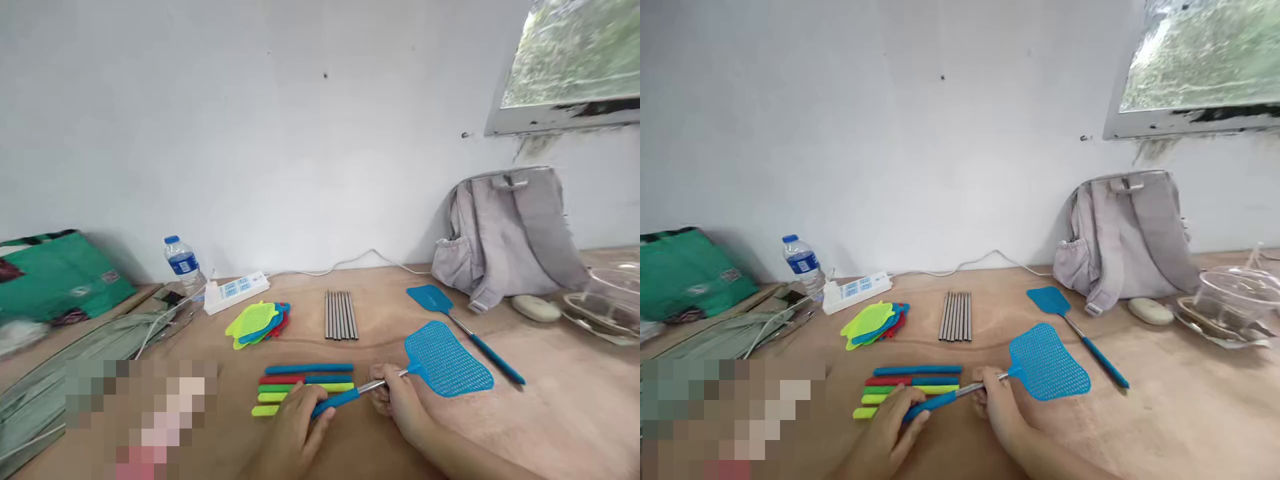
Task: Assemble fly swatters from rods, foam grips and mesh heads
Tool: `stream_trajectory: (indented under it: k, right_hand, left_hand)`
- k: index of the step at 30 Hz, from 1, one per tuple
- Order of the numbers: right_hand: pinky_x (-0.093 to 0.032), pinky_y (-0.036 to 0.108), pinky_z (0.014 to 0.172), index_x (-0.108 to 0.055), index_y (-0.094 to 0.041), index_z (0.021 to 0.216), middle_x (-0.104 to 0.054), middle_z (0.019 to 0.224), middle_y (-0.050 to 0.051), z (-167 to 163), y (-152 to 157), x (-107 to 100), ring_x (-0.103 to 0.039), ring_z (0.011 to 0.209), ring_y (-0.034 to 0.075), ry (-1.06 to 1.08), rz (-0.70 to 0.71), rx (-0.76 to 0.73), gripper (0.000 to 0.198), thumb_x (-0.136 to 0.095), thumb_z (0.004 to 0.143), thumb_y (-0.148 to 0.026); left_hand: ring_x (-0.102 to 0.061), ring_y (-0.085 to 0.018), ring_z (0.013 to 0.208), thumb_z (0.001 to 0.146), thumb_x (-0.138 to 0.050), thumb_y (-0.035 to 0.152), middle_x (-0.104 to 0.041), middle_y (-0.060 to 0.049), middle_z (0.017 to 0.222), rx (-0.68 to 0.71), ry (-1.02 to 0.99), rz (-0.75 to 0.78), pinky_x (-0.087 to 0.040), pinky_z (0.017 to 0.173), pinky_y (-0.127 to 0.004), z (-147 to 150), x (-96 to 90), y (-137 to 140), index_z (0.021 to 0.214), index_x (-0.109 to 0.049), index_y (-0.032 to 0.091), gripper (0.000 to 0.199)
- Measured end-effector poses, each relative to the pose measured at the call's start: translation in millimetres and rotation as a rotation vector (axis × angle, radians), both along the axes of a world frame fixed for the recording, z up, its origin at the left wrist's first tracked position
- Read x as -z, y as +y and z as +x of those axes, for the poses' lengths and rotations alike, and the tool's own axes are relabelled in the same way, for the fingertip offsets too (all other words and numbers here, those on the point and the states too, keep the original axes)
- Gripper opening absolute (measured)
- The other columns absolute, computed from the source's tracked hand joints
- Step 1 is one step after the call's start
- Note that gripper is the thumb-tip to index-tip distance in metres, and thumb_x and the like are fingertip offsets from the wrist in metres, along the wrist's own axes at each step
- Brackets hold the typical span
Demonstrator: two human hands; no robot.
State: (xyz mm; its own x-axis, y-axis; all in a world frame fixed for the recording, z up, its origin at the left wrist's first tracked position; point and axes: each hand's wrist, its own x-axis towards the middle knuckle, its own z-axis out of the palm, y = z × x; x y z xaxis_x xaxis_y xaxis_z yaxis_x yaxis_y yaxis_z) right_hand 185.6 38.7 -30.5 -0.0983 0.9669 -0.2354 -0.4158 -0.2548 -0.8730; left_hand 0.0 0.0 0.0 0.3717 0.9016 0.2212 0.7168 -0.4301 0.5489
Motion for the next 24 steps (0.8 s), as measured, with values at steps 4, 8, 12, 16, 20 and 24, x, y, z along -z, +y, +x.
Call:
stream_trajectory:
  k: [4,8,12,16,20,24]
  right_hand:
    - [-0.01,0.019,0.035,-0.026,-0.021,0.04,-0.023,0.036,-0.009,-5.3,-3.2,-1.5,-0.017,0.033,0.003,-0.021,0.045,0.072,0.025,-0.044,0.054,-0.031]
    - [-0.011,0.018,0.032,-0.026,-0.021,0.039,-0.02,0.035,-0.01,-11.9,-8.5,-4.9,-0.016,0.031,0.003,0.062,0.056,0.074,0.024,-0.044,0.053,-0.03]
    - [-0.011,0.018,0.03,-0.029,-0.021,0.041,-0.021,0.034,-0.01,-18.7,-14.2,-6.0,-0.016,0.028,0.003,0.138,-0.007,0.082,0.022,-0.045,0.053,-0.031]
    - [-0.012,0.016,0.028,-0.032,-0.021,0.044,-0.025,0.033,-0.011,-24.2,-18.6,-5.9,-0.019,0.025,0.003,0.166,-0.042,0.112,0.02,-0.047,0.053,-0.032]
    - [-0.014,0.015,0.027,-0.033,-0.02,0.045,-0.027,0.032,-0.011,-26.6,-19.2,-6.0,-0.02,0.024,0.003,0.203,-0.071,0.12,0.019,-0.047,0.051,-0.032]
    - [-0.012,0.015,0.027,-0.031,-0.02,0.045,-0.027,0.033,-0.011,-26.8,-17.3,-4.1,-0.019,0.024,0.002,0.242,-0.067,0.113,0.022,-0.048,0.051,-0.033]
  left_hand:
    - [-0.053,-0.016,0.071,0.086,-0.033,0.031,-0.057,-0.003,0.079,0.017,-0.025,-0.088,-0.041,0.066,-0.025,-0.2,2.3,-3.0,0.081,-0.046,0.021,0.017]
    - [-0.049,-0.013,0.062,0.086,-0.033,0.032,-0.054,0.0,0.07,0.026,-0.021,-0.123,-0.037,0.057,-0.022,3.0,3.3,-4.4,0.078,-0.044,0.021,0.018]
    - [-0.045,-0.012,0.057,0.085,-0.034,0.033,-0.05,0.001,0.064,0.045,-0.057,-0.13,-0.032,0.053,-0.021,6.5,4.2,-4.5,0.074,-0.042,0.02,0.019]
    - [-0.041,-0.011,0.053,0.085,-0.034,0.035,-0.045,0.003,0.06,0.036,-0.122,-0.124,-0.028,0.051,-0.021,8.9,8.1,-6.5,0.071,-0.04,0.02,0.021]
    - [-0.038,-0.011,0.051,0.084,-0.035,0.04,-0.042,0.004,0.057,0.009,-0.168,-0.101,-0.025,0.05,-0.022,12.1,12.0,-8.4,0.069,-0.039,0.021,0.024]
    - [-0.036,-0.011,0.049,0.084,-0.034,0.043,-0.039,0.005,0.055,-0.021,-0.192,-0.082,-0.025,0.049,-0.022,17.2,13.2,-9.7,0.067,-0.039,0.021,0.028]
